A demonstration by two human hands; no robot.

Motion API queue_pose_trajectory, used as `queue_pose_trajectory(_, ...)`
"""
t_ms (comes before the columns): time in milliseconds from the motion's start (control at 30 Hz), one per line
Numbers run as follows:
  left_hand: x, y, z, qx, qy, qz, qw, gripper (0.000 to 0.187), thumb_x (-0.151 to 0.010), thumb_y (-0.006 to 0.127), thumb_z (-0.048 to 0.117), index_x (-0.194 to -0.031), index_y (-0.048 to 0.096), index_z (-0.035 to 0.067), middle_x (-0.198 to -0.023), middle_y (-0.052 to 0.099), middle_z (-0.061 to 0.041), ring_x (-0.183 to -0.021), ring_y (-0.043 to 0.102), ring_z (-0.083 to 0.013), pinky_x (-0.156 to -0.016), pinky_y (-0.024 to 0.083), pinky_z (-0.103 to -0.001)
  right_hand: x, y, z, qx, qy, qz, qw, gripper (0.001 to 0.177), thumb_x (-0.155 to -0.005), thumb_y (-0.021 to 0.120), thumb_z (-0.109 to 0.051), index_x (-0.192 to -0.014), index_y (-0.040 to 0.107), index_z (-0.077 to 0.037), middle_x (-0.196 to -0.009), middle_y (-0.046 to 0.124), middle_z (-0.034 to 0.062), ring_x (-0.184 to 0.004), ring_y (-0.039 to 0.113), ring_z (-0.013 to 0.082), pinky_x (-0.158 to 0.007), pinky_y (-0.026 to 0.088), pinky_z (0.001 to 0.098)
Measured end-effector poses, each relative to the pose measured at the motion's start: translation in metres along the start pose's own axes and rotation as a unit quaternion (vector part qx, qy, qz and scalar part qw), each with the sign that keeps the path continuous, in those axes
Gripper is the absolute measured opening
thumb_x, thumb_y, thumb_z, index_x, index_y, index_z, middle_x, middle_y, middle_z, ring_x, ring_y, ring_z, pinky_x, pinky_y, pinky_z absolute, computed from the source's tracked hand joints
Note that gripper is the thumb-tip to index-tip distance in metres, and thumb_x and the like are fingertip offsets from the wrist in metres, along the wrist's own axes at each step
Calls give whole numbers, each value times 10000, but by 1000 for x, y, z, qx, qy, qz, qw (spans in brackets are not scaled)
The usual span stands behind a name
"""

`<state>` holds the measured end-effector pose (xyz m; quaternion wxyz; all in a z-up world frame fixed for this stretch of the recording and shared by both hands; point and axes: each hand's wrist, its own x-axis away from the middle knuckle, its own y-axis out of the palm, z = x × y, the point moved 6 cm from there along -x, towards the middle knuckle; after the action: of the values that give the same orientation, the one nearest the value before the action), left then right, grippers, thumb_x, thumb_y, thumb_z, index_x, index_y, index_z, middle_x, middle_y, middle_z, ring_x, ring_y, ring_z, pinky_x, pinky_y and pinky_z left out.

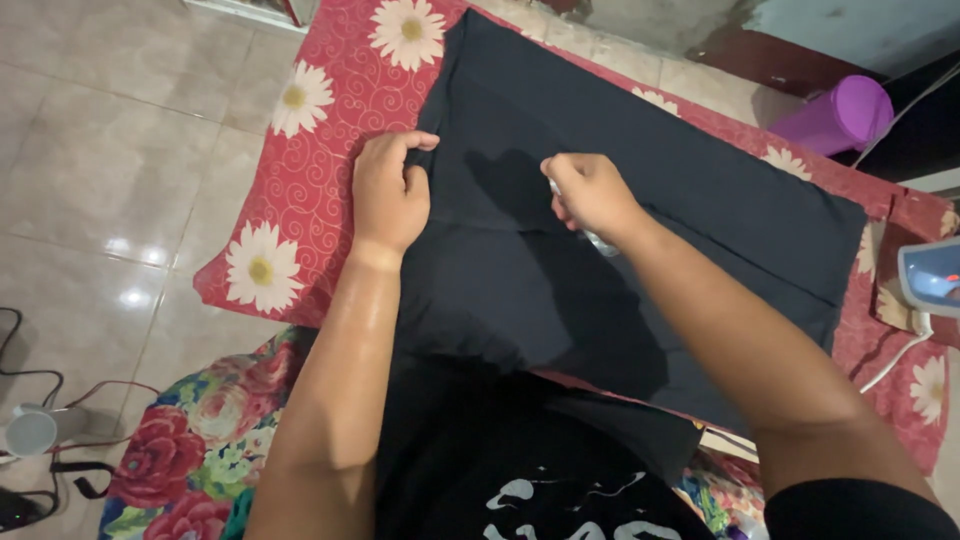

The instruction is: Ironing and folding a black t-shirt on a floral surface.

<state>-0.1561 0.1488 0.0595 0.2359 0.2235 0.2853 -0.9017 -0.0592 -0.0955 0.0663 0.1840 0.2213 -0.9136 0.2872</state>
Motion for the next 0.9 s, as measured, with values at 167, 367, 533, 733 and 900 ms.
queue_pose_trajectory(167,-1,-3,3,-7,-10,4,1000,367,-816,546,-91,-1112,686,75,-1093,726,-84,-1113,640,-327,-1005,475,-445,-3,-4,19,-59,17,-11,998,310,-958,450,-352,-1078,495,-70,-644,554,52,-479,531,124,-446,442,311)
queue_pose_trajectory(367,0,0,1,2,-17,4,1000,363,-822,549,-82,-1112,692,82,-1102,720,-84,-1118,640,-329,-1012,480,-435,9,-7,0,-70,14,-20,997,436,-996,365,-543,-1077,435,-121,-639,575,73,-476,536,136,-460,460,308)
queue_pose_trajectory(533,-5,-10,60,-55,24,33,998,187,-931,636,91,-1107,697,79,-1134,693,-104,-1152,619,-337,-1027,468,-453,-3,-2,4,-133,-33,-18,990,728,-946,154,-755,-995,478,-105,-614,571,90,-447,540,161,-446,467,305)
queue_pose_trajectory(733,43,88,84,393,-253,-37,883,454,-1100,506,408,-1339,566,26,-1265,600,-87,-1211,571,-197,-1048,452,-346,10,37,17,-237,-178,48,954,820,-968,30,-756,-963,516,-96,-721,574,79,-595,552,178,-555,468,320)
queue_pose_trajectory(900,71,129,74,608,-338,-28,718,457,-1207,453,448,-1260,556,6,-1181,560,-83,-1134,542,-183,-1009,443,-380,35,49,1,-89,-228,135,960,819,-1027,-7,-711,-980,528,-92,-835,576,66,-779,563,204,-738,469,355)
